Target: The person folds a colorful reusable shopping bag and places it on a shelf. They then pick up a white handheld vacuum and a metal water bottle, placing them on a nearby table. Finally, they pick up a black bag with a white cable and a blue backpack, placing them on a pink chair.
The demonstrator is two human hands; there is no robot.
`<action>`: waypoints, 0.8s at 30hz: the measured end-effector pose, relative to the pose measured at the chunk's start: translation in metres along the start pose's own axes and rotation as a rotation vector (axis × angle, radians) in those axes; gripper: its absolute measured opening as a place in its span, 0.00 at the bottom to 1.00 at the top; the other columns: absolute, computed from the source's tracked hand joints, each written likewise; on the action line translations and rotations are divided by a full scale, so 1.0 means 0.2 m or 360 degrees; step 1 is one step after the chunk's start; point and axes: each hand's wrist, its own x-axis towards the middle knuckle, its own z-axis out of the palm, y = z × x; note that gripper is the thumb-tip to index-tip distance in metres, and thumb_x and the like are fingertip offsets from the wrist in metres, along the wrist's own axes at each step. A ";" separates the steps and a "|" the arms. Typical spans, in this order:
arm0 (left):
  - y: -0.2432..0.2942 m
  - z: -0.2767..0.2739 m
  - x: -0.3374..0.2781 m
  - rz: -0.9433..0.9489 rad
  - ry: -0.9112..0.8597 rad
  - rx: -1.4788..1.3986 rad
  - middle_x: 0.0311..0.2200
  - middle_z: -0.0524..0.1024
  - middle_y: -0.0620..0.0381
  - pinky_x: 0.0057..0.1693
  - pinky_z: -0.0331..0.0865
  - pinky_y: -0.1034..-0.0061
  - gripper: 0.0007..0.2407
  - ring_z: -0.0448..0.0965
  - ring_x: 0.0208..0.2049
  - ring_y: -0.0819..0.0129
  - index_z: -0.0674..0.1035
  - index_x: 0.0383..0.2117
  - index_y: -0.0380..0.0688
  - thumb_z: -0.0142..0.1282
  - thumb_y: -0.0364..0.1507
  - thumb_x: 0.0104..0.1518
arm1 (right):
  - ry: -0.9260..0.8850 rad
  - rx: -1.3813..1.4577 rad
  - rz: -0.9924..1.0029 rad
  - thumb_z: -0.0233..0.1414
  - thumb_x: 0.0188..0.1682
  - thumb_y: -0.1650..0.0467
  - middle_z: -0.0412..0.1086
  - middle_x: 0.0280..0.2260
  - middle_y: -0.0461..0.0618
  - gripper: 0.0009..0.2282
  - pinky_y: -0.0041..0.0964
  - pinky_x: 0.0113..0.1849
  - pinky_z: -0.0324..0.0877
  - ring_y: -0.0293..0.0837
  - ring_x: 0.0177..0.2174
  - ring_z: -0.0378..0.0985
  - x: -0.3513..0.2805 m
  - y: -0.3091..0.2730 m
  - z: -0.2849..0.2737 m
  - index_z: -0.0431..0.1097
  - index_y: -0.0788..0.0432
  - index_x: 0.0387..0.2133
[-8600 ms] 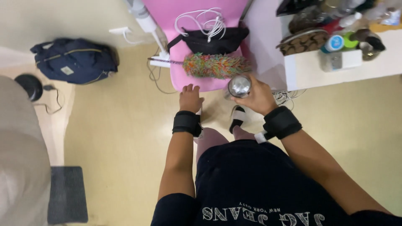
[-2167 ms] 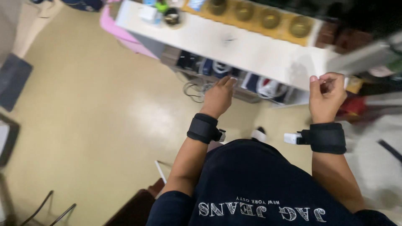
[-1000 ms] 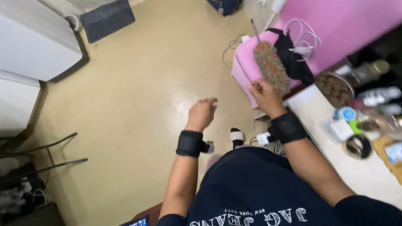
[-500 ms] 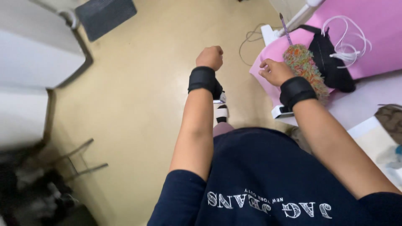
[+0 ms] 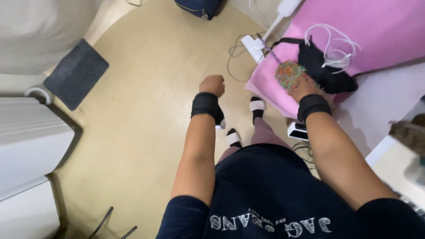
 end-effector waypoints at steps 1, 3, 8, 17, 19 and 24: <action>0.03 0.04 0.03 -0.0001 -0.0013 -0.0007 0.44 0.81 0.50 0.54 0.74 0.57 0.11 0.80 0.49 0.50 0.83 0.43 0.53 0.55 0.33 0.56 | -0.0010 -0.0007 0.0008 0.61 0.43 0.60 0.68 0.57 0.66 0.29 0.56 0.54 0.66 0.64 0.55 0.70 0.05 0.00 -0.03 0.67 0.56 0.59; 0.08 0.08 0.10 0.0074 -0.0157 0.0147 0.45 0.80 0.52 0.53 0.73 0.55 0.10 0.78 0.51 0.51 0.83 0.42 0.54 0.57 0.33 0.55 | -0.0111 0.0035 0.0250 0.60 0.43 0.60 0.67 0.57 0.66 0.32 0.57 0.54 0.67 0.66 0.54 0.71 0.15 -0.04 -0.10 0.62 0.51 0.64; 0.31 0.10 0.28 0.0112 -0.0366 0.0309 0.46 0.80 0.52 0.55 0.72 0.55 0.09 0.77 0.52 0.51 0.82 0.43 0.51 0.56 0.34 0.60 | -0.0290 0.0006 0.0319 0.67 0.35 0.59 0.66 0.55 0.67 0.40 0.56 0.54 0.67 0.66 0.54 0.70 0.38 0.13 0.02 0.59 0.53 0.64; 0.63 0.31 0.64 0.0318 -0.0497 0.0402 0.43 0.79 0.52 0.53 0.71 0.56 0.09 0.77 0.50 0.53 0.80 0.43 0.49 0.55 0.31 0.59 | -0.0349 0.0214 0.0358 0.71 0.30 0.60 0.64 0.57 0.69 0.48 0.54 0.55 0.65 0.67 0.55 0.68 0.57 0.43 0.29 0.52 0.56 0.65; 0.69 0.35 0.70 0.0336 -0.0490 0.0394 0.43 0.79 0.52 0.53 0.71 0.56 0.08 0.77 0.50 0.53 0.81 0.42 0.49 0.55 0.31 0.58 | -0.0350 0.0252 0.0375 0.71 0.31 0.60 0.63 0.57 0.70 0.49 0.55 0.55 0.65 0.67 0.55 0.68 0.58 0.45 0.31 0.48 0.55 0.67; 0.77 0.36 0.80 0.0319 -0.0493 0.0353 0.43 0.79 0.52 0.53 0.71 0.55 0.09 0.76 0.50 0.52 0.80 0.42 0.49 0.57 0.34 0.58 | -0.0380 0.0303 0.0543 0.71 0.31 0.62 0.62 0.56 0.73 0.50 0.56 0.54 0.65 0.69 0.55 0.66 0.61 0.44 0.35 0.46 0.53 0.68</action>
